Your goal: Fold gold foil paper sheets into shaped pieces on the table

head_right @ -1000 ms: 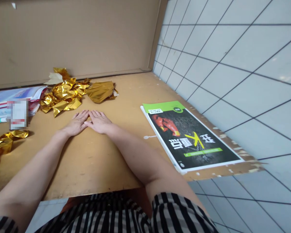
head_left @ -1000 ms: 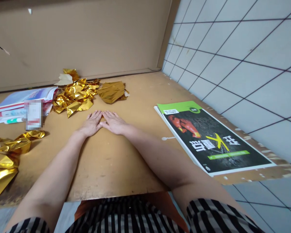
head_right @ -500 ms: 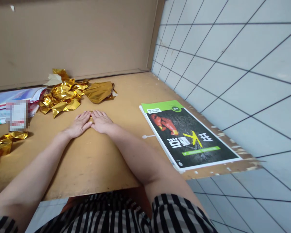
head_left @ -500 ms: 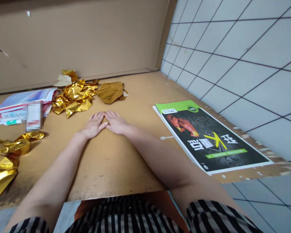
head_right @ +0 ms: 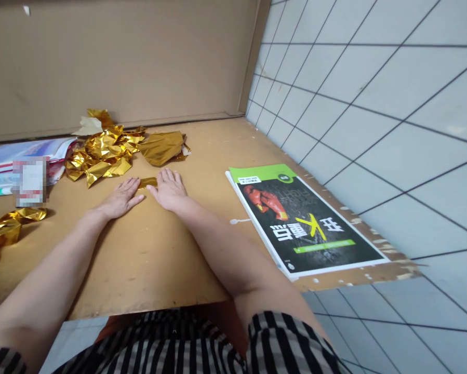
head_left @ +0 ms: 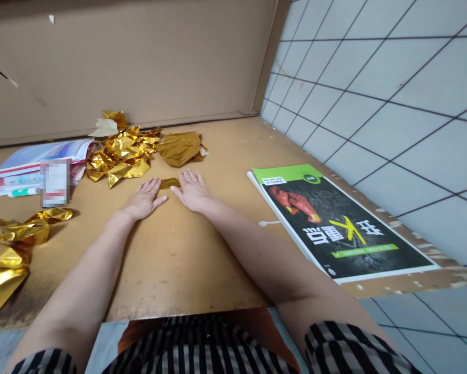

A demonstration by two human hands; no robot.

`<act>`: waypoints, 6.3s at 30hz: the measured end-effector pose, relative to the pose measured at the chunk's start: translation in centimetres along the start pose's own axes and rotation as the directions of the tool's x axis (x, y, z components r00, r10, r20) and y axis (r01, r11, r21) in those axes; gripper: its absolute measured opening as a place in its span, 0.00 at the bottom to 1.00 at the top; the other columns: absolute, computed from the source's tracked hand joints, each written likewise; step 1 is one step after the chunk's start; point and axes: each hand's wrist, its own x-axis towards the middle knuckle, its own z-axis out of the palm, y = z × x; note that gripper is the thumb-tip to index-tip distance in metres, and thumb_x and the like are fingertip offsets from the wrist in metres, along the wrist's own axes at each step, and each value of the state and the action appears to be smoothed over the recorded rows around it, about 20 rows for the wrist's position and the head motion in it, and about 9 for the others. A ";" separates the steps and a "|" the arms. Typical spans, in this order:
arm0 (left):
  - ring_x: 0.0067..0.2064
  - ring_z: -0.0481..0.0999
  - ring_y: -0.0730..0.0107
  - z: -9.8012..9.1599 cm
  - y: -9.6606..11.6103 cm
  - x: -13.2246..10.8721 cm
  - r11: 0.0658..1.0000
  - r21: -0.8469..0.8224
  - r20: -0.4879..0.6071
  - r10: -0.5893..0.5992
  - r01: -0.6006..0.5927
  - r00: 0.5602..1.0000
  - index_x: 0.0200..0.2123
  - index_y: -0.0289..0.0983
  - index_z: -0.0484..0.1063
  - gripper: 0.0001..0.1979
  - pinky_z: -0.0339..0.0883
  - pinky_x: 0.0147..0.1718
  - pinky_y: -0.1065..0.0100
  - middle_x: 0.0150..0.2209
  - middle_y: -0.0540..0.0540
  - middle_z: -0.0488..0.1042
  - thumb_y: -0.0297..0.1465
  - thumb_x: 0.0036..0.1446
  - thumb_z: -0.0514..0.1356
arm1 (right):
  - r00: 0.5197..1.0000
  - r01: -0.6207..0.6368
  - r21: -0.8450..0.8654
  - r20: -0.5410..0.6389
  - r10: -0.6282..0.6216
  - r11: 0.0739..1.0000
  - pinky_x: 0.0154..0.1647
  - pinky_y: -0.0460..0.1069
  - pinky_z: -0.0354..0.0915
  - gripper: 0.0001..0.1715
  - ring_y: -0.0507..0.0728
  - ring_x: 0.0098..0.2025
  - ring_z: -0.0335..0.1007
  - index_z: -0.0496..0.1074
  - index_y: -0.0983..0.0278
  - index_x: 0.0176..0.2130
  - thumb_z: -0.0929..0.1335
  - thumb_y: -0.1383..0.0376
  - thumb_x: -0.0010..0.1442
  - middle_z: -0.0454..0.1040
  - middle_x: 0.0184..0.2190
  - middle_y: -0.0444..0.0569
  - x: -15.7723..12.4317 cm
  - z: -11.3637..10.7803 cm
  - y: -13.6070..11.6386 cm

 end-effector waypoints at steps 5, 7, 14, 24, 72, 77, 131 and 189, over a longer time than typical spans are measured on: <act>0.69 0.48 0.56 0.1 -0.3 -0.1 1.000 0.010 -0.023 0.027 -0.027 0.999 0.66 0.34 0.53 0.35 0.46 0.65 0.53 0.68 0.37 0.52 0.49 0.64 0.43 | 0.971 0.191 0.041 0.141 -0.195 0.981 0.70 0.57 0.42 0.38 0.61 0.71 0.43 0.54 0.71 0.67 0.52 0.50 0.67 0.52 0.68 0.58 0.1 0.0 -1.9; 0.69 0.49 0.56 0.2 -0.3 -0.1 1.000 0.002 -0.039 0.020 -0.020 0.999 0.66 0.34 0.54 0.34 0.47 0.65 0.53 0.68 0.38 0.53 0.48 0.64 0.44 | 0.970 0.178 0.042 0.163 -0.183 0.983 0.70 0.57 0.43 0.38 0.61 0.70 0.44 0.54 0.72 0.66 0.53 0.51 0.67 0.52 0.68 0.59 0.2 0.1 -1.3; 0.65 0.61 0.54 0.4 -0.5 0.3 0.992 -0.130 -0.189 -0.022 -0.003 0.982 0.58 0.37 0.68 0.25 0.53 0.63 0.50 0.62 0.40 0.66 0.41 0.62 0.50 | 0.992 0.114 0.011 0.048 -0.114 0.993 0.64 0.58 0.54 0.25 0.61 0.64 0.57 0.66 0.63 0.60 0.58 0.60 0.67 0.66 0.62 0.55 0.0 -0.5 1.7; 0.44 0.78 0.55 -0.2 -0.1 0.2 0.972 -0.232 -0.392 -0.063 -0.033 0.918 0.37 0.40 0.80 0.13 0.70 0.49 0.55 0.40 0.42 0.80 0.32 0.56 0.54 | 0.998 0.057 -0.023 0.008 -0.057 0.998 0.52 0.55 0.62 0.18 0.61 0.51 0.66 0.76 0.65 0.47 0.60 0.66 0.67 0.76 0.46 0.56 -0.9 -1.8 -0.1; 0.67 0.57 0.51 1.2 0.7 0.7 0.997 0.017 -0.169 -0.065 0.069 0.983 0.63 0.29 0.60 0.31 0.51 0.64 0.49 0.65 0.33 0.60 0.44 0.66 0.45 | 0.993 0.108 0.024 0.047 -0.109 0.994 0.68 0.58 0.48 0.41 0.64 0.69 0.48 0.57 0.74 0.65 0.53 0.48 0.66 0.56 0.67 0.63 -1.0 1.0 0.0; 0.68 0.53 0.55 0.9 1.6 1.0 0.999 0.019 -0.192 0.046 -0.044 0.980 0.64 0.31 0.58 0.29 0.48 0.65 0.50 0.66 0.36 0.58 0.42 0.67 0.43 | 0.992 0.120 0.002 0.045 -0.120 0.993 0.67 0.58 0.49 0.40 0.64 0.69 0.48 0.56 0.74 0.65 0.53 0.49 0.66 0.56 0.67 0.63 -1.1 1.1 0.0; 0.27 0.70 0.72 -0.6 1.0 0.8 0.516 -0.849 -0.397 -0.479 -0.114 0.783 0.27 0.37 0.73 0.06 0.67 0.31 0.69 0.24 0.52 0.71 0.30 0.41 0.63 | 0.925 0.095 0.370 -0.375 0.055 0.924 0.39 0.49 0.62 0.04 0.55 0.35 0.68 0.67 0.61 0.35 0.62 0.65 0.60 0.73 0.36 0.47 -0.3 -0.3 2.5; 0.24 0.70 0.72 -1.0 2.0 0.6 0.518 -0.852 -0.376 -0.507 -0.074 0.775 0.23 0.36 0.75 0.05 0.66 0.28 0.71 0.20 0.51 0.72 0.31 0.45 0.62 | 0.912 0.194 0.647 -0.395 0.107 0.737 0.39 0.51 0.70 0.07 0.54 0.34 0.71 0.71 0.61 0.27 0.66 0.73 0.48 0.71 0.32 0.44 0.6 1.2 2.4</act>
